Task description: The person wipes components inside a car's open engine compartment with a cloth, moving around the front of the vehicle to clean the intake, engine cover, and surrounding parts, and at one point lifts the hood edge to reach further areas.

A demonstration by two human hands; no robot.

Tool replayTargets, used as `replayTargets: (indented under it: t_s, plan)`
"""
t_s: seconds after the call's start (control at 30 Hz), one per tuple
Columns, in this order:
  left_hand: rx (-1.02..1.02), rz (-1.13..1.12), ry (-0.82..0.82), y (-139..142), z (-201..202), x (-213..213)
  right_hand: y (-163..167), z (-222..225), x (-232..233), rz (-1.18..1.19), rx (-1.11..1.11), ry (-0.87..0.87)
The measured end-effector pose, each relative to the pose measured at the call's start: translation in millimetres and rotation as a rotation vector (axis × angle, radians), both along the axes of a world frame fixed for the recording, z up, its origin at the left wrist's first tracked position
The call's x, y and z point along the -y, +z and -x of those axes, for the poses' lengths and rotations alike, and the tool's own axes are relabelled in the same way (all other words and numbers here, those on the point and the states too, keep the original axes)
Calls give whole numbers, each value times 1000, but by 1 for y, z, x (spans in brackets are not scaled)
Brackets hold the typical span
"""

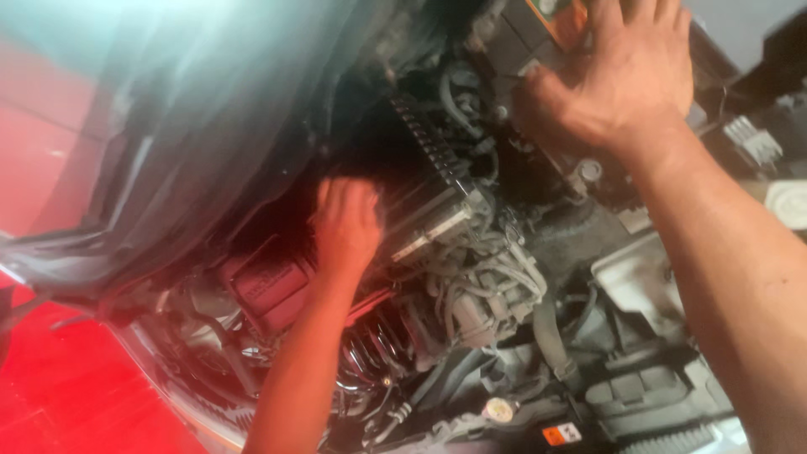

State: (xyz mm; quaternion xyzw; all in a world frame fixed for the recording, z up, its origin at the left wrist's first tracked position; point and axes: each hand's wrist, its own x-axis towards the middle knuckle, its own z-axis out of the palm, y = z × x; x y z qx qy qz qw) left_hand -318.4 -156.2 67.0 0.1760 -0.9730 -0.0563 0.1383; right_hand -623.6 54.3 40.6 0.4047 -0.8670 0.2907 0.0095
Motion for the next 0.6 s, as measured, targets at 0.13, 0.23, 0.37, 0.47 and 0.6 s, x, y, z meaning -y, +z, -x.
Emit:
replayTargets:
  t_s: [0.13,0.23,0.37,0.47,0.6]
  plan:
    - [-75,-140,-17,4,-5,0,1,-1,-4,-39,141,23]
    - [-85,28,66,18,-13,-1,0,-1,-6,-12,114,12]
    - [-77,-37,43,4,4,-1,6,1,1,8,108,-3]
    - [-46,41,-92,-20,11,-1,26,-14,-12,36,528,-86]
    - [-108,9,20,-6,-21,-3,55,-80,-83,328,548,-93]
